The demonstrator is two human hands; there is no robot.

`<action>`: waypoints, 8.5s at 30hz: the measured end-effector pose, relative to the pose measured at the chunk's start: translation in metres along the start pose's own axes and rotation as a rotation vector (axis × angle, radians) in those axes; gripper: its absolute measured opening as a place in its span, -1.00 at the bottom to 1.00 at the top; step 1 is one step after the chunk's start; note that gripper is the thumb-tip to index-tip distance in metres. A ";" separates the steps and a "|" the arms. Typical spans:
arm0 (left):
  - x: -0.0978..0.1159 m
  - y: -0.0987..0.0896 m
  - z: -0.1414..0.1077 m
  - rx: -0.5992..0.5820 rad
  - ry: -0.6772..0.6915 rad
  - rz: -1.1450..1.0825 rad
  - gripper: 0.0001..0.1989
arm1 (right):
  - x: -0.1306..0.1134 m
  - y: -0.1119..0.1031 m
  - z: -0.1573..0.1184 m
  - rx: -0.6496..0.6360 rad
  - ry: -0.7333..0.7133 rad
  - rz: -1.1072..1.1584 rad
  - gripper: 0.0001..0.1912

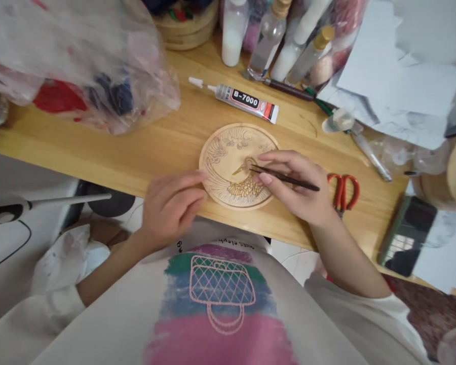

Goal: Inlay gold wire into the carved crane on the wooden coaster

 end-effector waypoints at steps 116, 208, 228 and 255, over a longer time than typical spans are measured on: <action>0.007 0.015 -0.001 0.037 0.017 0.103 -0.90 | 0.002 -0.015 0.003 -0.236 0.039 0.096 -0.90; 0.026 0.044 0.004 -0.283 -0.047 -0.126 -0.72 | 0.016 -0.016 0.009 0.022 0.193 0.033 -0.89; 0.032 0.035 -0.005 -0.078 0.065 0.081 -0.72 | 0.019 -0.016 0.009 0.013 0.221 0.043 -0.88; 0.035 0.039 -0.003 -0.075 0.101 0.117 -0.72 | 0.019 -0.016 0.009 0.028 0.225 0.049 -0.87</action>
Point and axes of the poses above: each hand's wrist, its own z-axis towards the middle knuckle, its own y-axis out of the palm, x = y × z, the point moved 6 cm from there along z, towards the middle knuckle, and after that the axes turned 15 degrees about x, right-handed, at the moved point
